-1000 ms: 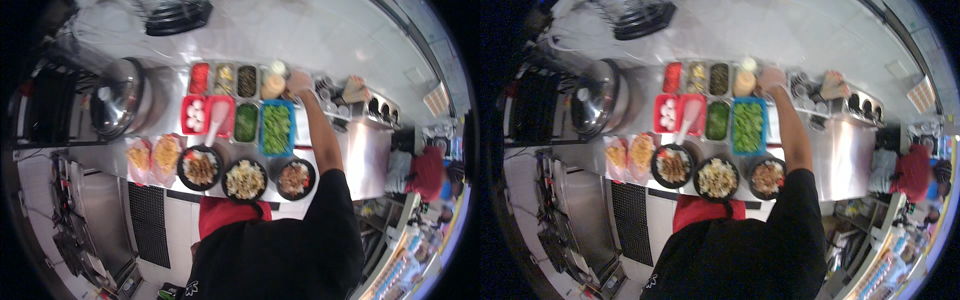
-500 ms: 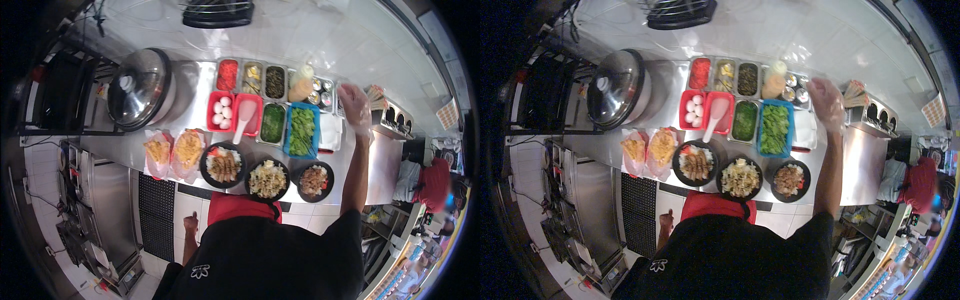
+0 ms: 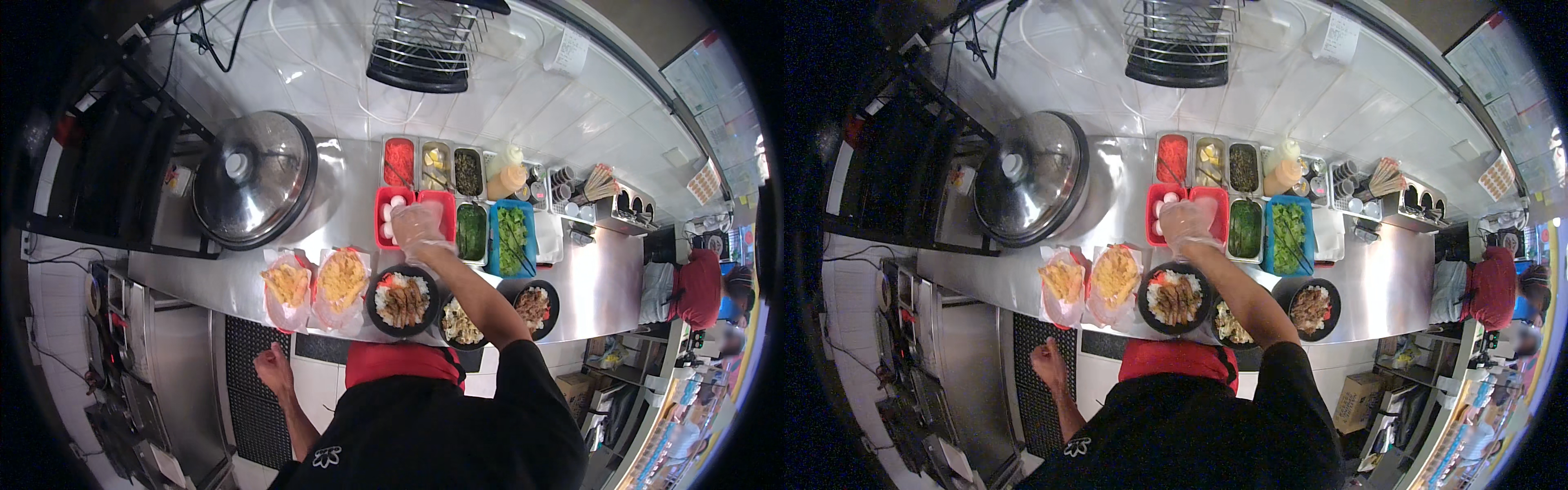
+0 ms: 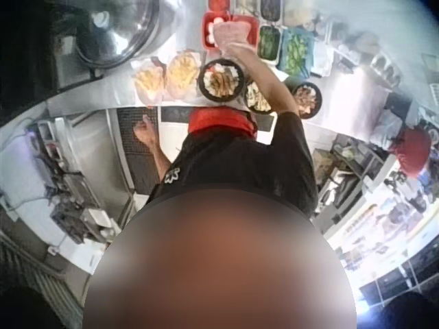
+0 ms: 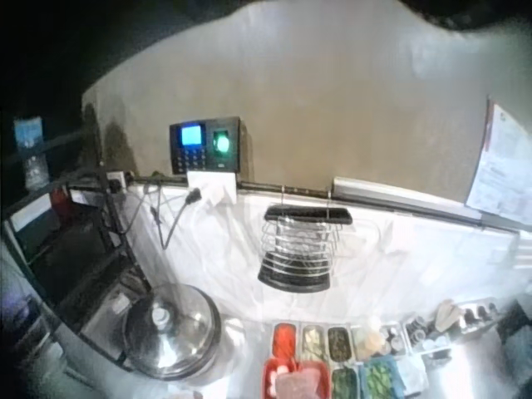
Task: The person fries french fries and removes them from a deep fryer, then places them into paper bags. They scoop cooked meat from a pan and distribute it into three black bowls containing rice. The person adds sauces and toppings, including a halved boiled egg, to each bowl.
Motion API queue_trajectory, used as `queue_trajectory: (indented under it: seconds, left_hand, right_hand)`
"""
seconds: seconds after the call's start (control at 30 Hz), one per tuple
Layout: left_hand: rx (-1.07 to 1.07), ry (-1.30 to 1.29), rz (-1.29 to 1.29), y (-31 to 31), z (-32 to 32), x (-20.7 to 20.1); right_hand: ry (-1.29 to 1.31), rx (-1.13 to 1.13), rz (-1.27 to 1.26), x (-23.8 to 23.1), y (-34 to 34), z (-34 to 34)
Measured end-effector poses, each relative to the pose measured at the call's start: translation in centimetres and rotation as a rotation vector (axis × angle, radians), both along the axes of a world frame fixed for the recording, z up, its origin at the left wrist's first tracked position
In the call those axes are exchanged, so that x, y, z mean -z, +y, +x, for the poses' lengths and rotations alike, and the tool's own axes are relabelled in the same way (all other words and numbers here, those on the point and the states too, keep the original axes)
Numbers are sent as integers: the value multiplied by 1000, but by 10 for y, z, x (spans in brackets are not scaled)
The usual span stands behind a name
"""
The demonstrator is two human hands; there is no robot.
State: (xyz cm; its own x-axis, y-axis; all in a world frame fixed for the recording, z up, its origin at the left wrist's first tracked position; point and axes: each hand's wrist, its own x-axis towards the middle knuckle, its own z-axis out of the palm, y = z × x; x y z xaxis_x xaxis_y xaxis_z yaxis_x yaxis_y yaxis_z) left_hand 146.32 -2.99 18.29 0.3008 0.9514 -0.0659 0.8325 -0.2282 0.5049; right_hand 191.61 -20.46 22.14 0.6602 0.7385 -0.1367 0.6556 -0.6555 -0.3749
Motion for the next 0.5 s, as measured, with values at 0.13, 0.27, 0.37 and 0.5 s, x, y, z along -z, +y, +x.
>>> queue_trajectory:
  seconds: [0.13,0.27,0.37,0.5]
  left_hand:
    - [28,-201,105,18,20,-48]
    - [123,-472,6,21,72,-58]
    - [234,-655,-176,4,132,-58]
    - [539,-723,-412,-26,211,-66]
  right_hand:
    - [-318,5,-386,26,37,7]
    - [-242,45,-416,27,43,12]
    - [-235,-27,-427,5,36,11]
    - [15,229,-168,-49,19,-2]
